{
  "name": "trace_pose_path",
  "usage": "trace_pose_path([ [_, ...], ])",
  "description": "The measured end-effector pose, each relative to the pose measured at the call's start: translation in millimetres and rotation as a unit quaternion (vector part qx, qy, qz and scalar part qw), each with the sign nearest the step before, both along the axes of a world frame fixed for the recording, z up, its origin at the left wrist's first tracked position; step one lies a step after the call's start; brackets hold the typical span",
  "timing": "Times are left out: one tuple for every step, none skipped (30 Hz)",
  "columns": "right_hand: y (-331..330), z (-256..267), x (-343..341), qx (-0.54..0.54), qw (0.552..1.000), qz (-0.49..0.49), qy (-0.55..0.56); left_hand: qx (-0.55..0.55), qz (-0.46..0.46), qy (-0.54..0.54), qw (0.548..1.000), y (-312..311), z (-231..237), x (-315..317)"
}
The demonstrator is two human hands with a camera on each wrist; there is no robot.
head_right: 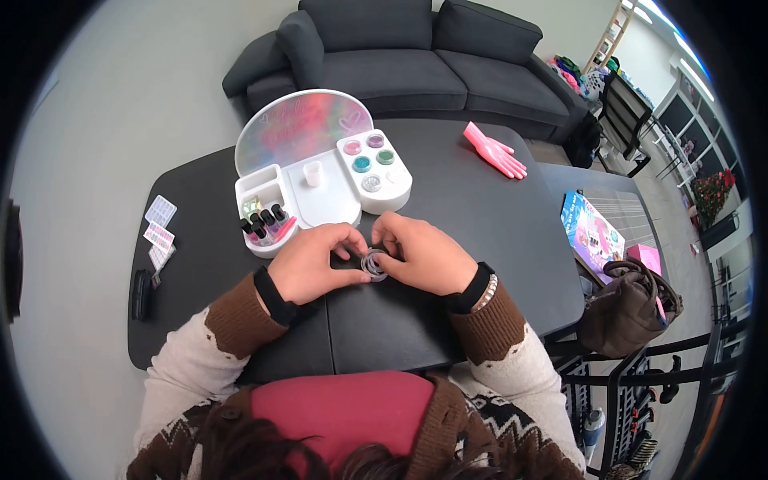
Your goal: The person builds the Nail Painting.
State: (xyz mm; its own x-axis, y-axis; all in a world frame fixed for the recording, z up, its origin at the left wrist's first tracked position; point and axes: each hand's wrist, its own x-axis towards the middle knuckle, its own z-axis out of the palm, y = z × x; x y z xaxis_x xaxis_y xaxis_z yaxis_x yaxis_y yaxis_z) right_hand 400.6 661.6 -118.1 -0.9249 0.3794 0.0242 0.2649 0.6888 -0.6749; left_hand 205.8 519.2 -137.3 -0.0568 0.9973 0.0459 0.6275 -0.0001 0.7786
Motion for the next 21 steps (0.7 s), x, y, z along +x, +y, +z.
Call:
trace_pose_path([
  [0,-2,0,0.0,1.0,0.0,0.003,0.011,-0.005,0.0,1.0,0,-1,0],
  [1,-5,1,-0.02,0.999,-0.013,0.03,0.018,-0.033,0.003,0.999,1,0,0],
  [2,-8,2,-0.04,0.997,-0.026,0.057,0.017,-0.033,0.006,0.999,2,-1,1],
  [2,-8,1,-0.042,0.997,-0.026,0.059,0.028,-0.066,-0.003,0.997,3,-3,1],
  [2,-7,1,-0.038,0.993,-0.058,0.094,0.039,-0.1,-0.012,0.994,3,-4,2],
  [2,-7,1,-0.034,0.987,-0.09,0.127,0.041,-0.106,0.011,0.993,4,-4,3],
  [1,-6,2,-0.035,0.987,-0.091,0.129,0.04,-0.106,0.012,0.993,4,-5,5],
  [1,-4,1,-0.048,0.981,-0.114,0.148,0.033,-0.091,0.031,0.995,3,-6,7],
  [2,-3,1,-0.061,0.974,-0.136,0.168,0.026,-0.076,0.051,0.995,3,-6,7],
  [1,-2,1,-0.062,0.974,-0.135,0.171,0.026,-0.075,0.054,0.995,3,-3,8],
  [0,-1,2,-0.087,0.964,-0.146,0.204,0.016,-0.066,0.079,0.995,1,2,9],
  [-2,-2,3,-0.112,0.952,-0.158,0.236,0.006,-0.057,0.104,0.993,-1,7,11],
  [-3,-3,5,-0.113,0.951,-0.155,0.242,0.005,-0.055,0.11,0.992,-2,12,9],
  [-2,-5,7,-0.139,0.937,-0.156,0.279,0.021,-0.054,0.07,0.996,-4,21,3],
  [-1,-4,6,-0.167,0.921,-0.153,0.317,0.037,-0.051,0.032,0.997,-6,31,-5],
  [-5,3,10,-0.213,0.909,-0.155,0.322,0.048,-0.033,-0.01,0.998,-10,44,-13],
  [-5,6,12,-0.247,0.898,-0.146,0.334,0.047,0.018,-0.081,0.995,-16,64,-18],
  [-4,6,15,-0.279,0.886,-0.134,0.346,0.07,0.065,-0.086,0.992,-21,73,-30],
  [-3,7,16,-0.309,0.873,-0.122,0.358,0.096,0.111,-0.091,0.985,-26,82,-44],
  [-5,10,17,-0.317,0.865,-0.122,0.369,0.124,0.147,-0.067,0.979,-27,85,-58],
  [-6,13,18,-0.329,0.862,-0.114,0.369,0.154,0.184,-0.044,0.97,-27,82,-75],
])
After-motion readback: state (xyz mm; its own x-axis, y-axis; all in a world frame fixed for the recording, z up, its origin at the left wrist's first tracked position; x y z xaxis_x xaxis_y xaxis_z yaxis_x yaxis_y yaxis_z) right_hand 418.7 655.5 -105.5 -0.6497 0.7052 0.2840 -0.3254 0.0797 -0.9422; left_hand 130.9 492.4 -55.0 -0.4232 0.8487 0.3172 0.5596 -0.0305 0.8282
